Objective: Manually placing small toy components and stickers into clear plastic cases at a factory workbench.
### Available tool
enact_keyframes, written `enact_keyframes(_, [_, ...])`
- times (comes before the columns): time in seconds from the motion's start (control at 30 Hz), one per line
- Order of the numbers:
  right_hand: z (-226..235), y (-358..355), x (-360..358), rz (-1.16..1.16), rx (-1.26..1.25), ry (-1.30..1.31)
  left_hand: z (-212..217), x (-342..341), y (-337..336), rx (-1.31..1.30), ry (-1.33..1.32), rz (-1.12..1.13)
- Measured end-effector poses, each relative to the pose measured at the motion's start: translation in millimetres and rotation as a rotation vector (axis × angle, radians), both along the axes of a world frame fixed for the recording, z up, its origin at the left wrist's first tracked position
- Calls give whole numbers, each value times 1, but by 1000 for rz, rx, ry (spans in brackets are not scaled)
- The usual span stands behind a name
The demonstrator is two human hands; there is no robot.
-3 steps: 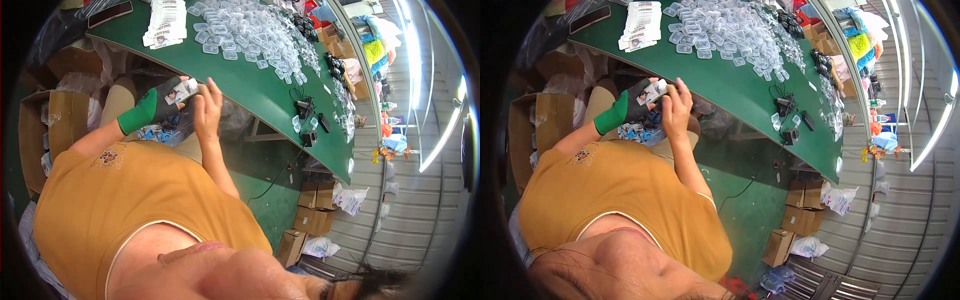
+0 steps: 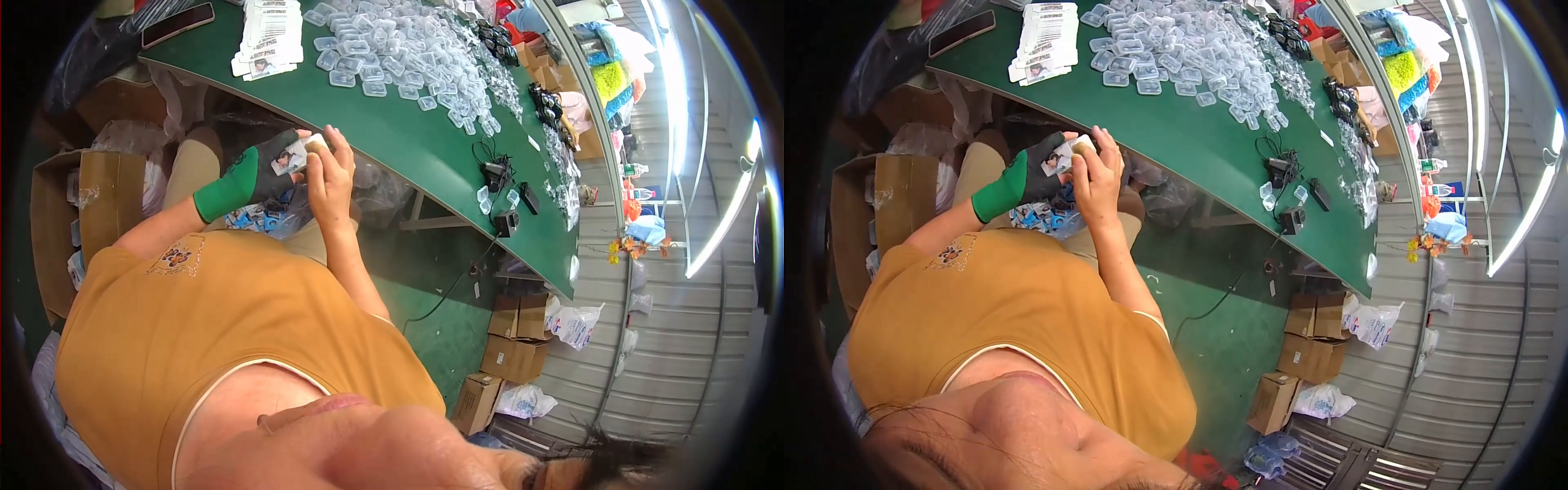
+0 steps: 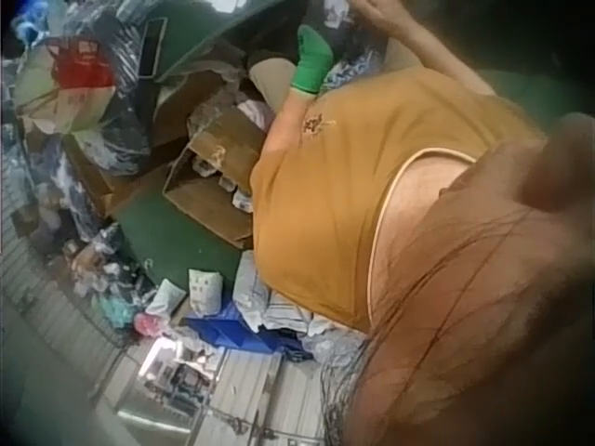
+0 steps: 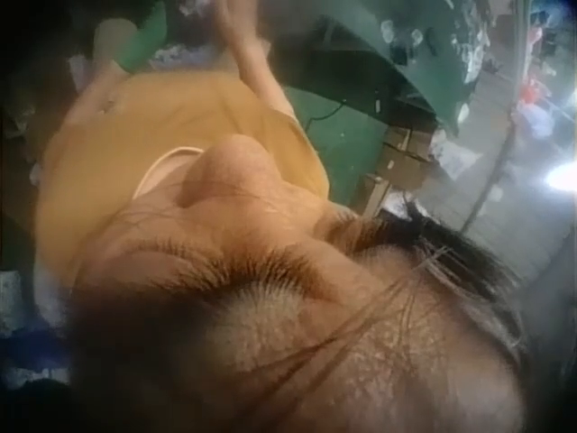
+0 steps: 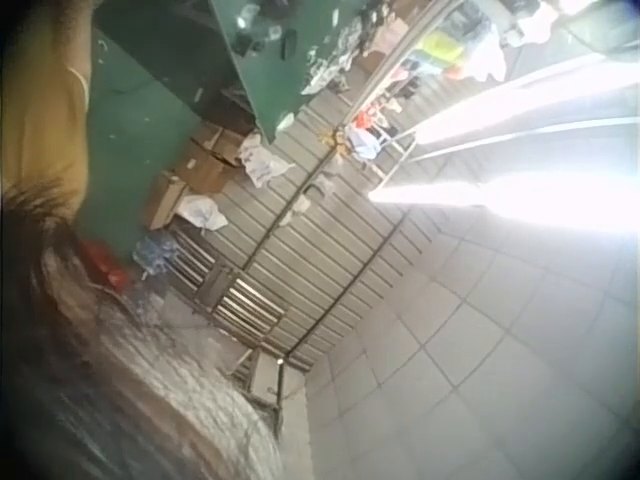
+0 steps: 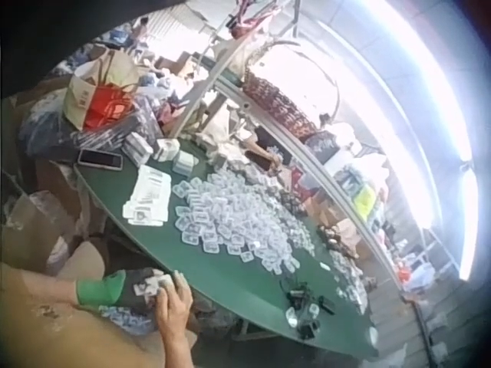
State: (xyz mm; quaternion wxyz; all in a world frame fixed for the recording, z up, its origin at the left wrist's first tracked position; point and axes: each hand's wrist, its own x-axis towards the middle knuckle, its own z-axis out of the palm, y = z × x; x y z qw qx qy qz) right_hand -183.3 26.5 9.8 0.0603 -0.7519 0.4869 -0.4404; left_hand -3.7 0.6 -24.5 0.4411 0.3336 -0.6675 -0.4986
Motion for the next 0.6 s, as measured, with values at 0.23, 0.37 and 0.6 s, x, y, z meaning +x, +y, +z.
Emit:
enact_keyframes(0.23, [-7,9,-1,49,68,-251,3,11,-2,-87,-14,86])
enact_keyframes(0.37, [-16,16,17,139,313,-450,2,12,-3,-125,-101,53])
enact_keyframes(0.6, [-28,-9,-12,429,821,-1206,30,21,-1,-187,-322,-26])
